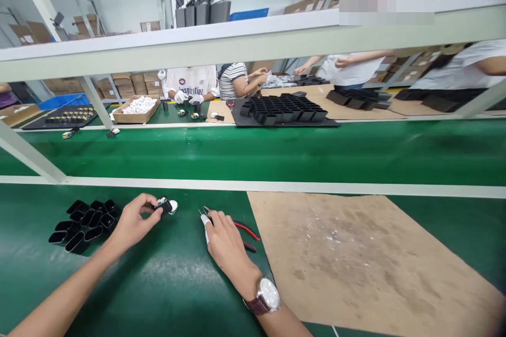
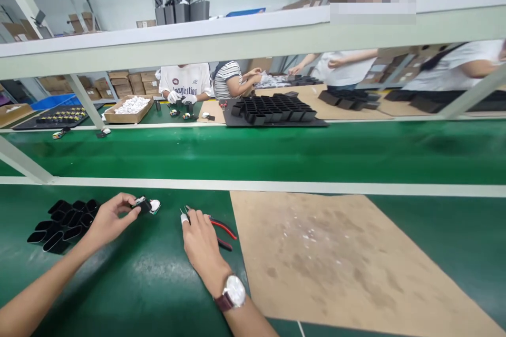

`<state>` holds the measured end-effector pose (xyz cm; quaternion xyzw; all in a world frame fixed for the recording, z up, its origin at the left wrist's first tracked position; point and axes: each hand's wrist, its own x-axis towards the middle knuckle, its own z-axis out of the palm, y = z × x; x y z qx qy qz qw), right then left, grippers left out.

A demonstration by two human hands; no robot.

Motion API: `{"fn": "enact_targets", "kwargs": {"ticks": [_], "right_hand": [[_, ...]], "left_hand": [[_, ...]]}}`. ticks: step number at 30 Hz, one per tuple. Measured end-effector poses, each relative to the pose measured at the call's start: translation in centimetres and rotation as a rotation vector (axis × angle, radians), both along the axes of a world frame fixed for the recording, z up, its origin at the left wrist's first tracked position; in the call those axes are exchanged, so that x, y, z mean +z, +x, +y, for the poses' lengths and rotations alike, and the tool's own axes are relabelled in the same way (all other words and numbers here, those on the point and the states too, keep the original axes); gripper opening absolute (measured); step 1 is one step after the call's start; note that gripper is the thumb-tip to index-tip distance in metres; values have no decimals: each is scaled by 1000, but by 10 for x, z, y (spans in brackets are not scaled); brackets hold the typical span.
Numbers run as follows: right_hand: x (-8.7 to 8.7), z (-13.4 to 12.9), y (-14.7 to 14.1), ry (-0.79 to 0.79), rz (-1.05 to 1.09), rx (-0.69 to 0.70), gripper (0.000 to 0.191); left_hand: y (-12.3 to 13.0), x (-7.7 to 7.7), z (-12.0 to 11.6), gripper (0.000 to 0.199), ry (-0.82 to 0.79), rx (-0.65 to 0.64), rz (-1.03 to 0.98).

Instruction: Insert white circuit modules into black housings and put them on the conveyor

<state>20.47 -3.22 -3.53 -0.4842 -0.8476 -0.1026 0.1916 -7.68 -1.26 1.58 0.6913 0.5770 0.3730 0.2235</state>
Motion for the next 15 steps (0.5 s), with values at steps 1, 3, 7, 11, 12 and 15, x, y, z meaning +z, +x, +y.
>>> {"fn": "enact_targets", "kwargs": {"ticks": [1, 3, 7, 11, 12, 15], "right_hand": [[0, 1, 1, 8, 7, -2, 37], [0, 3, 3, 20, 24, 10, 32], [2, 1, 2, 58, 48, 46, 24], [2, -3, -2, 116, 83, 121, 20], [1, -3, -3, 126, 89, 141, 19], [-3, -2, -3, 163, 120, 186, 20]], "left_hand": [[-4, 7, 15, 21, 24, 19, 85], [-15, 18, 48, 19, 24, 96, 215], [-40, 27, 111, 15, 0, 270, 290], [-56, 24, 137, 25, -54, 370, 335], [-59, 23, 138, 28, -62, 369, 340], [-68, 28, 127, 33, -38, 357, 346]]}}
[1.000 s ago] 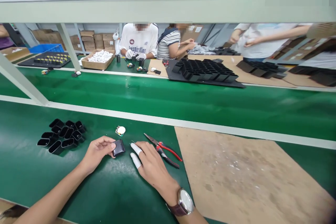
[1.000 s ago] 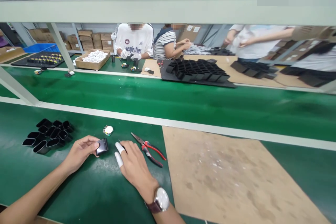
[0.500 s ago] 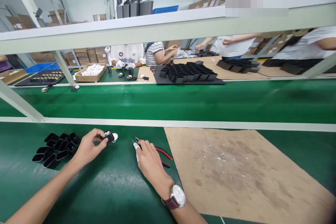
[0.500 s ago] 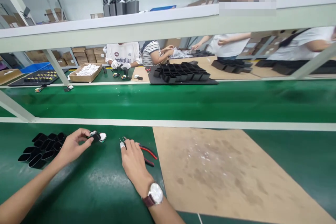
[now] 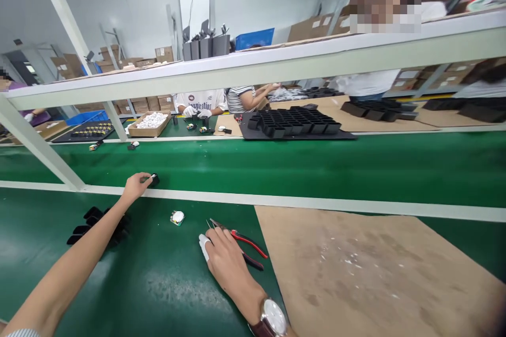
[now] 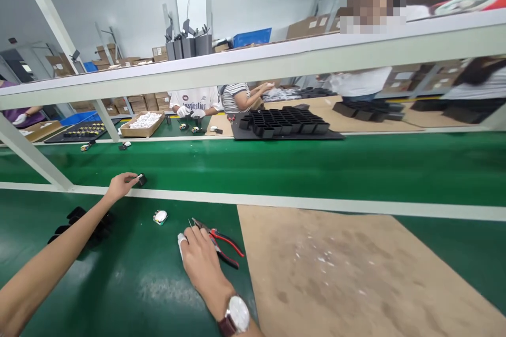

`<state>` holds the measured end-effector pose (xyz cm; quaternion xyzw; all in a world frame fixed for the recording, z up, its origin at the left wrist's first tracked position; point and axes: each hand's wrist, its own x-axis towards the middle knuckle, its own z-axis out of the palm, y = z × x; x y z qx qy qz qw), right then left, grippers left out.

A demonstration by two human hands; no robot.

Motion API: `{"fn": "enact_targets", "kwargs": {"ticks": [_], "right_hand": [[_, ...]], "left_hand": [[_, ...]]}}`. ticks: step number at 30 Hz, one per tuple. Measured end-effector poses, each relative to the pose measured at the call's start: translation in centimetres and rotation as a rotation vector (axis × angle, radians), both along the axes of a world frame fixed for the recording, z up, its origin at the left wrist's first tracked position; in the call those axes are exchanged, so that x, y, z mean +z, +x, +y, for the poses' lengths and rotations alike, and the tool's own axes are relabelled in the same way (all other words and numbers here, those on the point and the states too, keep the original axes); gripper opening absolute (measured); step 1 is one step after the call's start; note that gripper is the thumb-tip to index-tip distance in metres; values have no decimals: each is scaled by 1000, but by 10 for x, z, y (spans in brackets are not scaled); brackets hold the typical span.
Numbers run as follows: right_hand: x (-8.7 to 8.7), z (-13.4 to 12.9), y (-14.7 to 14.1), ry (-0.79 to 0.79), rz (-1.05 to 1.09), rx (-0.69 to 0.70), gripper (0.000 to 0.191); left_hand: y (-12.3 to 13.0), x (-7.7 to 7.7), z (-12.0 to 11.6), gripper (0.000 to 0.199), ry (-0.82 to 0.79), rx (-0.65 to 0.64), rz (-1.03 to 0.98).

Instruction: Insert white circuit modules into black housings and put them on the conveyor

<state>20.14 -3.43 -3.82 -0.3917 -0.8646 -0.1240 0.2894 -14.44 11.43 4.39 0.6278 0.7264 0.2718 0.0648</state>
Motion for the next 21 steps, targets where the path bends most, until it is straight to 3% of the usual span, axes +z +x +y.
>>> {"fn": "enact_targets", "kwargs": {"ticks": [3, 6, 9, 12, 16, 18, 21], "right_hand": [[-2, 1, 1, 24, 30, 24, 23], [-4, 0, 1, 5, 50, 65, 21], [-7, -1, -2, -16, 103, 87, 24], [-9, 1, -8, -31, 144, 94, 31], [-2, 8, -25, -67, 86, 67, 29], [4, 14, -39, -140, 17, 46, 29], [10, 28, -62, -246, -33, 18, 29]], "left_hand": [[-12, 15, -28, 41, 49, -24, 14], [-25, 32, -70, 50, 61, -101, 26], [-40, 36, -118, 47, 48, -240, 90], [-58, 18, -155, 42, 53, -317, 288], [-73, -16, -181, 34, 68, -344, 412], [-69, -25, -185, 28, 97, -384, 430], [-42, -28, -184, 25, 155, -480, 407]]}}
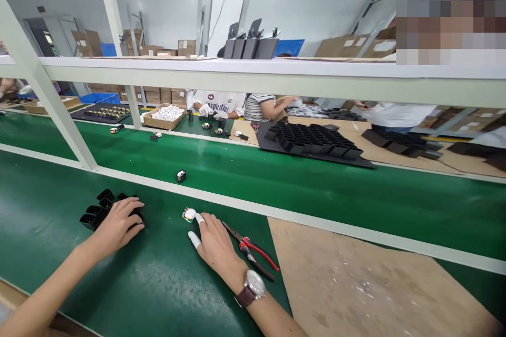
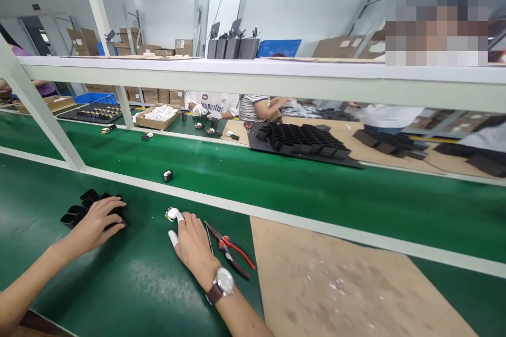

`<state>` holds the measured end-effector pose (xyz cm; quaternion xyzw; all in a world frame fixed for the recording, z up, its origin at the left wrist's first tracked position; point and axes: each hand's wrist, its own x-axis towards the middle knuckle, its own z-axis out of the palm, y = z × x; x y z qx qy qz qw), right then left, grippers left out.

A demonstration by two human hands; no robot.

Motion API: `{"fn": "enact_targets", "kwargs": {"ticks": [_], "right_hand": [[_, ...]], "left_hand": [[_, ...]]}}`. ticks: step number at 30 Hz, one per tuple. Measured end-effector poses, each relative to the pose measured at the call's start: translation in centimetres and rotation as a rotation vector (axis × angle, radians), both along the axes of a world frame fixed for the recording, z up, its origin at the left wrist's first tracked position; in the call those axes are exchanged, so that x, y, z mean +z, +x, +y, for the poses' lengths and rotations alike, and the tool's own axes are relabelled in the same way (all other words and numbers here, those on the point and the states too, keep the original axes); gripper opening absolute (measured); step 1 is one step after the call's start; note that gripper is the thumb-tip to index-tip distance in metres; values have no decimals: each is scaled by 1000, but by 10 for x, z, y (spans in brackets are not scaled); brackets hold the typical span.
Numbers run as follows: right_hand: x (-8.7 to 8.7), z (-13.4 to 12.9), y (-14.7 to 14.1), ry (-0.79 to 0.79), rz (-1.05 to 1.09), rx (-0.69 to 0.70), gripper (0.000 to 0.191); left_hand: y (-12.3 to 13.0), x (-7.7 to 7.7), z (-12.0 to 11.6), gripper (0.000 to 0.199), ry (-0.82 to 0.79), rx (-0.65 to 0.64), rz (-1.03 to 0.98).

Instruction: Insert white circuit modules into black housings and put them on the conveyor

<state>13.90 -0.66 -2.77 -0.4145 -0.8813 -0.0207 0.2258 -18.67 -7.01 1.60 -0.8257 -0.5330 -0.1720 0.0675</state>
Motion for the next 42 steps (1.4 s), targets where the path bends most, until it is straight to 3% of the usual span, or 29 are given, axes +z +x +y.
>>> {"fn": "enact_targets", "kwargs": {"ticks": [6, 9, 12, 18, 26, 31, 39, 42], "right_hand": [[3, 27, -20, -45, 4, 27, 11], [1, 20, -4, -89, 11, 136, 25], [-4, 3, 16, -136, 34, 181, 44], [-24, -20, 25, -115, 68, 123, 50], [-20, -21, 26, -205, 199, 136, 59], [-27, -21, 27, -165, 91, 128, 75], [-27, -25, 23, -12, -121, 100, 58], [-26, -24, 23, -23, -81, 107, 52]], "left_hand": [[71, 2, 14, 16, -54, -212, -108], [87, -3, 22, 13, -92, -250, -164], [93, -14, 26, 10, -172, -257, -254], [105, -35, 19, 6, -284, -250, -390], [113, -42, 12, 5, -318, -256, -465], [115, -43, 10, 5, -310, -294, -469], [114, -40, 8, 5, -291, -297, -415], [114, -39, 8, 5, -279, -294, -402]]}}
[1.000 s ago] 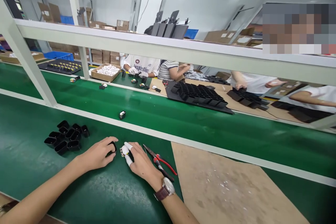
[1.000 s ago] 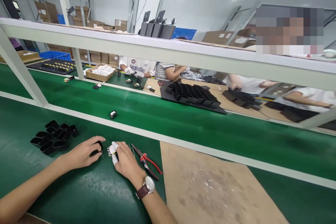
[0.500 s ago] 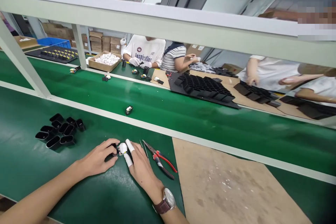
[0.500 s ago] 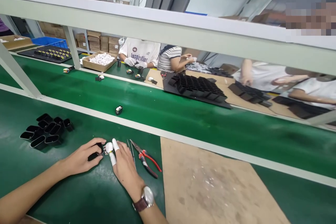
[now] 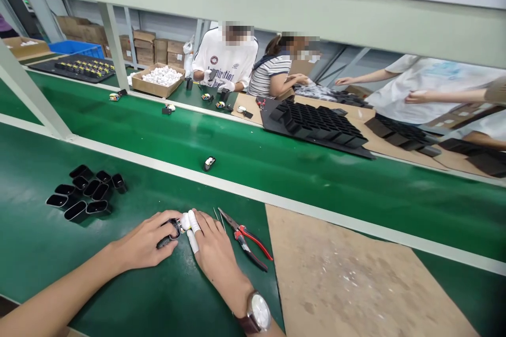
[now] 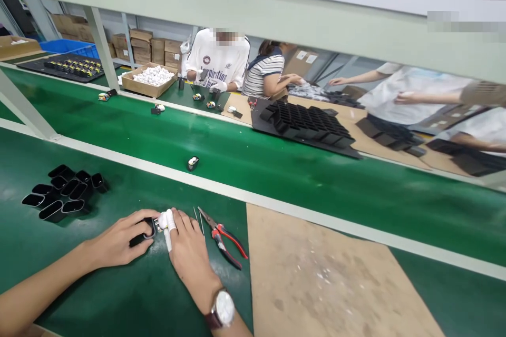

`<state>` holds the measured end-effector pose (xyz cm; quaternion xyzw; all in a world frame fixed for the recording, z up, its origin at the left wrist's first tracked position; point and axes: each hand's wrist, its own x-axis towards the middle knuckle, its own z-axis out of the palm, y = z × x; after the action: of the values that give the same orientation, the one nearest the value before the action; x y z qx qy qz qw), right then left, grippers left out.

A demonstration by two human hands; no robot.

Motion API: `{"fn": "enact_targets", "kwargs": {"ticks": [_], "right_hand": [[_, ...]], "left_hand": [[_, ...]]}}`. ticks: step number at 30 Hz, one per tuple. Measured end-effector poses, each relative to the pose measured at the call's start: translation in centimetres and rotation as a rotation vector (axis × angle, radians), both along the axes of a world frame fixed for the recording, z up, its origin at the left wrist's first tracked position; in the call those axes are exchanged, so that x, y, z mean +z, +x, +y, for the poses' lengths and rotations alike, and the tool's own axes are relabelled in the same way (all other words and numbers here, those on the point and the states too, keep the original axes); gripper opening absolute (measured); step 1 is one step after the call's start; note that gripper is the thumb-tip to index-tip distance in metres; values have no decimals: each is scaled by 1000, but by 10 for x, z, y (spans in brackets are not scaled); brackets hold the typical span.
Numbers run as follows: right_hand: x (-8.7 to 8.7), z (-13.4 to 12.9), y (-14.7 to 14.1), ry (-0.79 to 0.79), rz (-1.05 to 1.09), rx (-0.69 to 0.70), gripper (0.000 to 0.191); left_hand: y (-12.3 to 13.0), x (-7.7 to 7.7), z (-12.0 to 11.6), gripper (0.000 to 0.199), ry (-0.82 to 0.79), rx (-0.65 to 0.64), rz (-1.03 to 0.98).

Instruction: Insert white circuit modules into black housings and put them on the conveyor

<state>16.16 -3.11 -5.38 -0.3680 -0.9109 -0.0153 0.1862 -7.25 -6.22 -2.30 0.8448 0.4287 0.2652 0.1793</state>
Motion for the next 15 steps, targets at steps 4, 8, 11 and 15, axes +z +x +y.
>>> {"fn": "enact_targets", "kwargs": {"ticks": [4, 8, 11, 15], "right_hand": [[2, -1, -2, -39, 98, -47, 52], [5, -4, -5, -41, 50, -44, 52], [8, -4, -6, -19, 14, -25, 46], [9, -2, -6, -28, 54, -22, 40]], "left_hand": [[0, 1, 0, 6, -20, 5, 3], [0, 2, -1, 6, -53, 2, 1], [-1, 2, 0, 6, -68, 3, -4], [-1, 2, 0, 6, -77, 4, -21]]}}
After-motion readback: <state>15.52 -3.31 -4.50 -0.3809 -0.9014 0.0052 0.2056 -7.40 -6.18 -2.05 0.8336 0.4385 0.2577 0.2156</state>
